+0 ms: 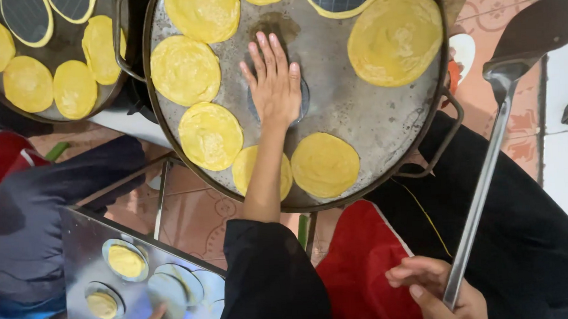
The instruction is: Cook small round pancakes on multiple large griddles and move them to cooling trays.
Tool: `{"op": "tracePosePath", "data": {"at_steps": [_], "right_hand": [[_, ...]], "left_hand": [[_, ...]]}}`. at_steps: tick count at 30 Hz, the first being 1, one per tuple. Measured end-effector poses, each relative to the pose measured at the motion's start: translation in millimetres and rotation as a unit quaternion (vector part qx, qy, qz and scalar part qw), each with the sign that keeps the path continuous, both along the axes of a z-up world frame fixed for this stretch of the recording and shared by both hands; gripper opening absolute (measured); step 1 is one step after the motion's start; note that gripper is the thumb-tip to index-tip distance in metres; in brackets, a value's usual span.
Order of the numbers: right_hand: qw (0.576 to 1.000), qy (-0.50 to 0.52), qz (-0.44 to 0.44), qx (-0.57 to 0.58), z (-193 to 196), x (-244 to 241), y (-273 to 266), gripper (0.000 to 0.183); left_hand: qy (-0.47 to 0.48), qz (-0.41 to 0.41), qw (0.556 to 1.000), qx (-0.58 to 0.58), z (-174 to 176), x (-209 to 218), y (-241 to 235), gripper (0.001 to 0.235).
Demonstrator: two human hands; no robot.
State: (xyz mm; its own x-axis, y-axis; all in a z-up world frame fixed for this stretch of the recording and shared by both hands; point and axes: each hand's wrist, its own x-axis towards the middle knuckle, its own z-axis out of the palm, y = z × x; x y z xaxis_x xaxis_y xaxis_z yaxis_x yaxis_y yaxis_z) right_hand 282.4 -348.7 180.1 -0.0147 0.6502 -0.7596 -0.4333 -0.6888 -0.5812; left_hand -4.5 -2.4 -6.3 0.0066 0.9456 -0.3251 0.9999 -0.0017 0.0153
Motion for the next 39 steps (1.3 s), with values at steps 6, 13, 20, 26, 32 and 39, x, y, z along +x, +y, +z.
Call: {"op": "tracePosePath", "data": {"at_steps": [6,13,20,26,32,39], "right_hand": [[1.000,-0.018,0.015,0.001,3.1,-1.4,1.6,0.043],[0.999,-0.013,0.026,0.030,-0.6,-3.4,-3.1,0.042],[1.000,0.003,0.022,0.013,1.6,-1.5,0.4,0.044],[0.998,-0.021,0.051,-0.014,9.9,1.0,11.3,0.044],[0.995,-0.068,0.066,-0.035,31.3,-4.6,31.6,0.041],[0.995,-0.081,0.045,-0.044,37.6,-5.5,41.0,0.042]], "left_hand": [[0.007,-0.002,1.000,-0.019,4.3,1.6,3.0,0.069],[-0.002,0.007,0.999,-0.044,12.7,6.7,7.9,0.068],[0.006,-0.002,0.999,-0.043,10.7,5.5,9.0,0.068],[0.022,-0.006,1.000,-0.014,5.2,4.8,3.3,0.068],[0.017,0.000,1.000,-0.013,15.5,11.2,1.6,0.065],[-0.097,0.063,0.993,0.019,-9.7,2.6,-52.2,0.053]]}}
